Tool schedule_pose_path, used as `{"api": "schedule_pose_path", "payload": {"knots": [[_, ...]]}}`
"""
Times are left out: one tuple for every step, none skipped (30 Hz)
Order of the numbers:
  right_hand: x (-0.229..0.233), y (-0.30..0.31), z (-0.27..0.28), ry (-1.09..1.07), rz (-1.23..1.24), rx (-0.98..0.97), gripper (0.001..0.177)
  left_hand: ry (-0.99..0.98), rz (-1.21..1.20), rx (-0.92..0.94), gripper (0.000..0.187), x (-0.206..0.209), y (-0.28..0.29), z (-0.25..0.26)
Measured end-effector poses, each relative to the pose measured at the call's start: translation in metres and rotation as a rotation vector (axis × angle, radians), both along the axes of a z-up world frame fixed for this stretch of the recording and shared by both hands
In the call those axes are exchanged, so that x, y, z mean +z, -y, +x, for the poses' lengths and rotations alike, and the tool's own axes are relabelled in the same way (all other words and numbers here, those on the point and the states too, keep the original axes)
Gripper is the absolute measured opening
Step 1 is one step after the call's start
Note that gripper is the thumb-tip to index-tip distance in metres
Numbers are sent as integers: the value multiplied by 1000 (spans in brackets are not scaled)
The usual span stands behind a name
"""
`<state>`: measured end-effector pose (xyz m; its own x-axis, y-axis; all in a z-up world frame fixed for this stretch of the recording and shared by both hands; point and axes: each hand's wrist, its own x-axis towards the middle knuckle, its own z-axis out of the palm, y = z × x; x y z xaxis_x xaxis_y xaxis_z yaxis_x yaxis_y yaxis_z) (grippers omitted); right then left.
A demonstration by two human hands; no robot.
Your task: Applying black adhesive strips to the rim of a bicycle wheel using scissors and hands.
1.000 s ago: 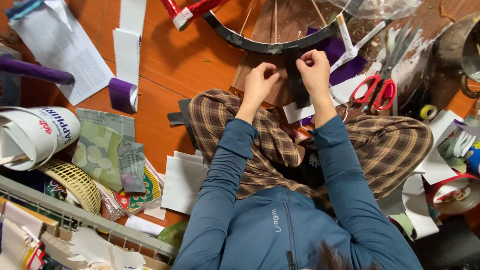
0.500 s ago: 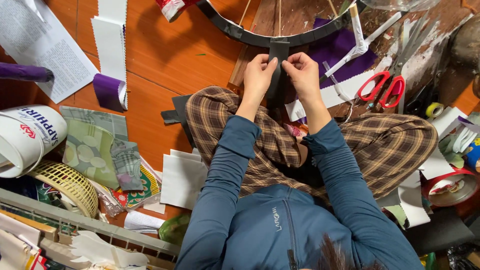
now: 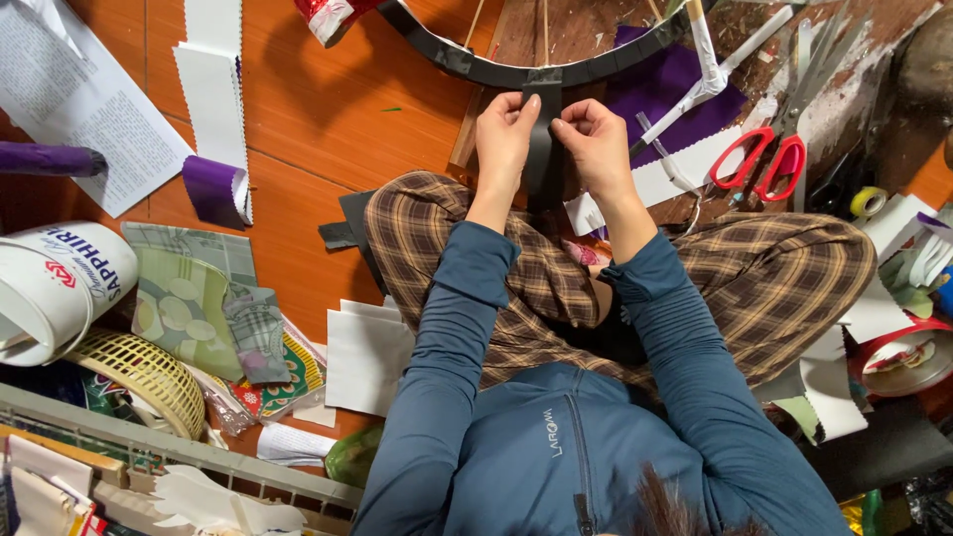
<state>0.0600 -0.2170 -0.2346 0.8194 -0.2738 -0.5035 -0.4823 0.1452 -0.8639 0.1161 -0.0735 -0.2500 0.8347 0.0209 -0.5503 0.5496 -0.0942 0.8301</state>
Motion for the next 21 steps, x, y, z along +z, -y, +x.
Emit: {"api": "schedule_pose_path", "payload": {"knots": [[1,0,-1,4,15,6,4,-12,-55,36,25,0,0,0],[2,0,-1,10,29,11,4,-22,-111,71,23,0,1,2],[0,0,-2,12,27,4,4,-21,-112,64,23,-5,0,2],[-2,0,-4,22,50,0,5,10,-151,69,19,-10,-1,2],[-4,0,-5,33,73,-4,6,41,-189,73,16,-15,-1,2],[-1,1,-5,37,71,-11,6,45,-191,66,16,-15,-1,2],[3,2,-6,48,71,14,9,56,-198,56,16,-14,-2,2],[6,3,-6,56,71,39,13,66,-205,47,15,-13,-2,2],[6,4,-6,58,69,32,13,68,-207,40,15,-14,-3,2],[7,5,-6,84,85,69,19,56,-224,46,15,-14,-3,2],[9,6,-7,110,101,106,26,44,-242,52,16,-14,-3,2],[3,5,-9,117,97,99,26,49,-246,45,16,-18,-3,2],[-2,4,-12,80,99,127,24,51,-253,60,16,-22,-4,2],[-7,2,-15,45,103,155,23,54,-259,76,17,-25,-5,2],[-4,0,-16,53,101,149,23,60,-260,68,17,-26,-6,2],[-1,-2,-17,27,98,141,18,64,-223,69,17,-27,-7,2],[2,-4,-18,1,96,134,13,68,-186,71,17,-28,-8,3],[4,-5,-19,7,95,130,13,74,-186,66,17,-29,-9,4],[6,-5,-20,-1,104,125,14,64,-196,93,19,-30,-10,4],[8,-6,-21,-11,113,120,14,53,-205,120,20,-31,-12,5],[1,-6,-23,-8,113,116,14,55,-205,116,20,-28,-11,5]]}}
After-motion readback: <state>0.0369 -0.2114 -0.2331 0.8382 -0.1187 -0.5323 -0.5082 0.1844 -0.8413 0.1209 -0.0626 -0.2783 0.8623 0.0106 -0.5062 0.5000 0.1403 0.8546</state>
